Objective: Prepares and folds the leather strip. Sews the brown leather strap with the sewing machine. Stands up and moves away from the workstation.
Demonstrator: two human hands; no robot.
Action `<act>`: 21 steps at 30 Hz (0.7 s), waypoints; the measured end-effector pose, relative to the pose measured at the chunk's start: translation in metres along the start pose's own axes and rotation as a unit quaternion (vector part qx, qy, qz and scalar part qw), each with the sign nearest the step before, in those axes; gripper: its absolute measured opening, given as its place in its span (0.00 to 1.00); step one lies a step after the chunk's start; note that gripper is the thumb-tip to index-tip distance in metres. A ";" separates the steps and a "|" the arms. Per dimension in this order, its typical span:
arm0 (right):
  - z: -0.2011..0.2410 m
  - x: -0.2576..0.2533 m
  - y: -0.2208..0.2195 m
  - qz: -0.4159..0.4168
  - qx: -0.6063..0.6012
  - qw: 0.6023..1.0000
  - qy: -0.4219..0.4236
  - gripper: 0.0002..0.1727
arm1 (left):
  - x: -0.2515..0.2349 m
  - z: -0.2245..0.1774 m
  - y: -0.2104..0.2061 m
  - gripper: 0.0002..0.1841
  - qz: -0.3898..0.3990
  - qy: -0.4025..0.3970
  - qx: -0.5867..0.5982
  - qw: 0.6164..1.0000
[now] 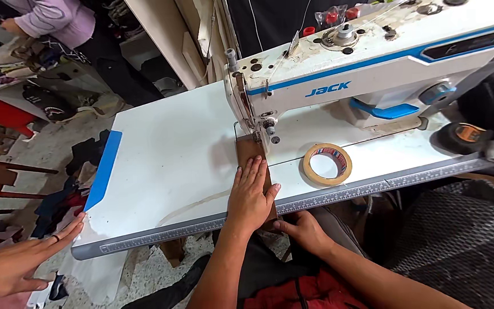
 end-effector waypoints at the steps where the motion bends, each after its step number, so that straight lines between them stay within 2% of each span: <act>1: -0.001 -0.001 0.000 -0.001 -0.015 1.000 -0.009 0.21 | 0.000 0.000 0.000 0.41 0.000 0.000 0.000 1.000; 3: -0.003 -0.002 -0.003 0.020 -0.020 0.999 -0.021 0.17 | -0.001 0.001 0.000 0.41 0.000 0.001 -0.001 1.000; 6: 0.000 0.001 -0.010 0.049 -0.001 0.998 -0.031 0.17 | -0.003 0.003 0.001 0.41 0.000 0.000 0.002 1.000; 13: 0.012 0.005 -0.015 0.071 0.021 0.997 0.030 0.19 | -0.006 0.004 0.002 0.41 -0.001 0.000 0.006 1.000; 16: 0.021 0.012 -0.020 0.053 0.001 0.998 0.032 0.18 | -0.008 0.004 0.003 0.41 0.003 0.002 0.006 1.000; 21: 0.032 0.025 -0.025 -0.022 0.013 1.000 0.006 0.15 | -0.009 0.005 0.005 0.37 0.004 -0.002 0.024 1.000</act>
Point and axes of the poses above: each hand's wrist, its own x-axis away from the middle knuckle, its own y-axis out of the back of the hand, z = x × y, the point moved 6 cm from there along -x, towards the middle knuckle, and after that the axes turned 10 degrees about y, right-handed, at the moved point
